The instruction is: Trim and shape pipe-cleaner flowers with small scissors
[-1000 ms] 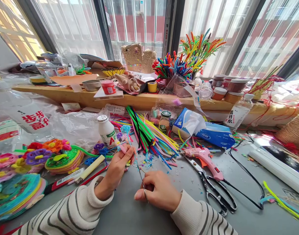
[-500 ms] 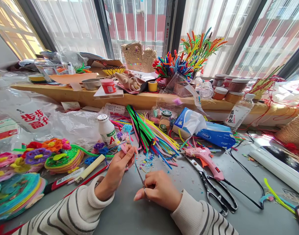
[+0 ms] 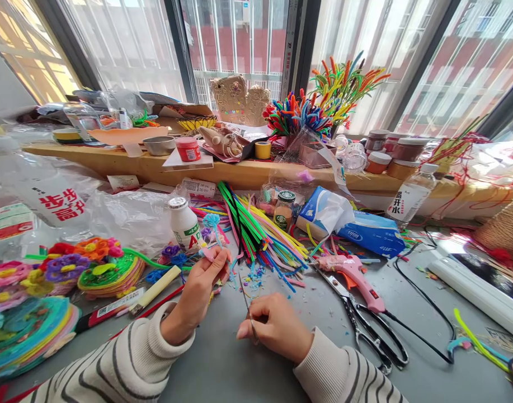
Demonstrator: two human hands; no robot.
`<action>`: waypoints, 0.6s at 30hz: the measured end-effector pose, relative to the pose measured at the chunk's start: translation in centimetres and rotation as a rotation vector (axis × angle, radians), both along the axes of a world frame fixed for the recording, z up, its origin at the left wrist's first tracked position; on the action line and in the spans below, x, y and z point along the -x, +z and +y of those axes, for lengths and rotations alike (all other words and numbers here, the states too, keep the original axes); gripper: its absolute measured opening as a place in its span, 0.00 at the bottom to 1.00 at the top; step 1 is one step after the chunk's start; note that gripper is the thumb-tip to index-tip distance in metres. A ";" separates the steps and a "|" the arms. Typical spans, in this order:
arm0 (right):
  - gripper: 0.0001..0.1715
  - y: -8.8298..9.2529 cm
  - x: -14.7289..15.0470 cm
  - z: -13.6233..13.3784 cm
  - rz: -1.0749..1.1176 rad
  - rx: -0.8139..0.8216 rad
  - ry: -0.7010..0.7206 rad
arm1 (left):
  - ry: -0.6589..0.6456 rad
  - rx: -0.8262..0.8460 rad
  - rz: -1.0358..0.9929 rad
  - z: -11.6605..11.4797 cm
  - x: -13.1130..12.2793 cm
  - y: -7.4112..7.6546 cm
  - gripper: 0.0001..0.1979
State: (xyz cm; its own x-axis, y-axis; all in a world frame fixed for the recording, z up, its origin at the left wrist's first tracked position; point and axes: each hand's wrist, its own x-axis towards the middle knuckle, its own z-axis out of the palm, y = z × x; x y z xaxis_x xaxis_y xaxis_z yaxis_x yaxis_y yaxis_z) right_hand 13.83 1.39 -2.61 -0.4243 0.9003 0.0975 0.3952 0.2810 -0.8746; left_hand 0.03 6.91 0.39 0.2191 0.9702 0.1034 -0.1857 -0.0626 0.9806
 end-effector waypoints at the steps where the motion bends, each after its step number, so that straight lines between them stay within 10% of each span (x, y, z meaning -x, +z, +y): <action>1: 0.37 0.0 0.0 0.0 -0.011 0.001 0.005 | -0.006 -0.006 0.000 0.0 0.0 0.0 0.11; 18: 0.34 -0.3 0.4 0.0 -0.011 -0.015 -0.044 | -0.012 -0.016 0.095 -0.2 0.0 -0.2 0.11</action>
State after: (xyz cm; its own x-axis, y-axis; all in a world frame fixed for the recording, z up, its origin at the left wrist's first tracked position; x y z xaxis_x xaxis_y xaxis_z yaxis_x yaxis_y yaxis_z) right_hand 13.43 1.40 -2.87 -0.3854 0.9165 0.1067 0.4174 0.2763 -0.8657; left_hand 0.01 6.70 0.18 0.2400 0.9659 0.0973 -0.0927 -0.0770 0.9927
